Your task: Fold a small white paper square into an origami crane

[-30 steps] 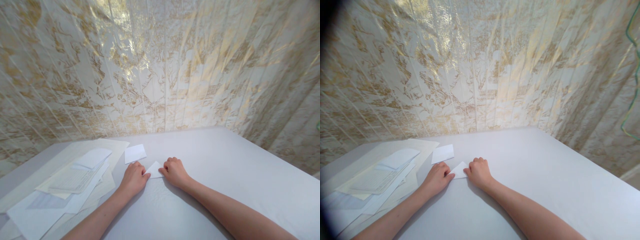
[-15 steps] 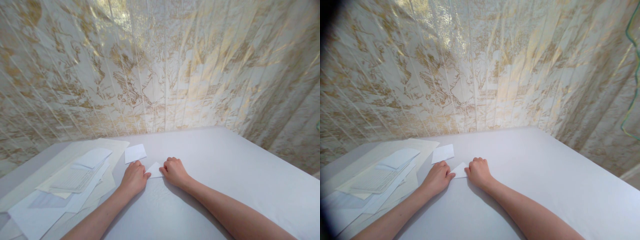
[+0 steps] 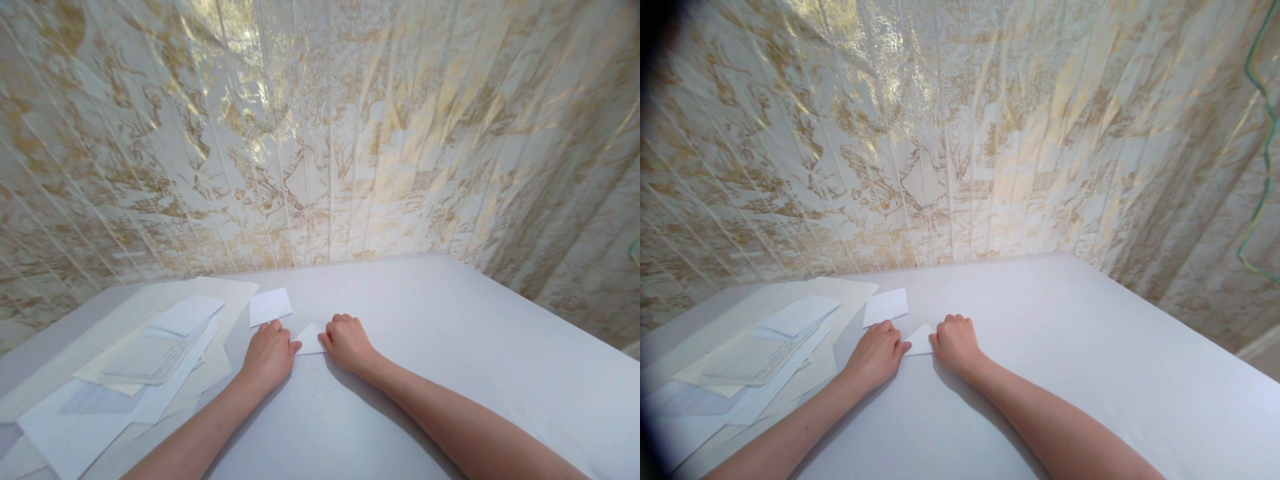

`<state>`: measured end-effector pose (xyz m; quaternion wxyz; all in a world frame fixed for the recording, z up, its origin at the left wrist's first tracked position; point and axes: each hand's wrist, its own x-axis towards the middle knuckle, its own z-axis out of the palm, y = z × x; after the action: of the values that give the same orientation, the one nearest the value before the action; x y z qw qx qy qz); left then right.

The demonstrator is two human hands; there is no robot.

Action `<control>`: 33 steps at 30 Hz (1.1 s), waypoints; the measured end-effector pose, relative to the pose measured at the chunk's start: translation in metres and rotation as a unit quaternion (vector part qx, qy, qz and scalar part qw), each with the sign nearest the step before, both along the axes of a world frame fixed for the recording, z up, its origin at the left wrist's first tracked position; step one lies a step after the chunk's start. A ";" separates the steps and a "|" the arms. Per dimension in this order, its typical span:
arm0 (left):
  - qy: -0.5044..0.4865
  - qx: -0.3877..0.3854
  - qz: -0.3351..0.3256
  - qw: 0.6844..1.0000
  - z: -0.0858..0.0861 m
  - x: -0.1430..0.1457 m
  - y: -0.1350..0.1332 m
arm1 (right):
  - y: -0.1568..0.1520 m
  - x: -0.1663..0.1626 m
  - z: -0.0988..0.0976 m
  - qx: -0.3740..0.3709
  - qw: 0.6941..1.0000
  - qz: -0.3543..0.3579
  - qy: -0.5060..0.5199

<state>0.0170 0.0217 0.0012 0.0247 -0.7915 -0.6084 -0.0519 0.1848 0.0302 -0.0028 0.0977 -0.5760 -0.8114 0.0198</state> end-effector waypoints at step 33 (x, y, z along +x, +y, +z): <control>-0.046 -0.174 -0.113 0.977 -0.002 0.017 -0.042 | -0.010 0.016 0.003 0.022 0.998 0.046 -0.024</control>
<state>0.0340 -0.0201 -0.0007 -0.1474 -0.8443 -0.5149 0.0155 0.2011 0.0199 -0.0002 0.0902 -0.5358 -0.8394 -0.0078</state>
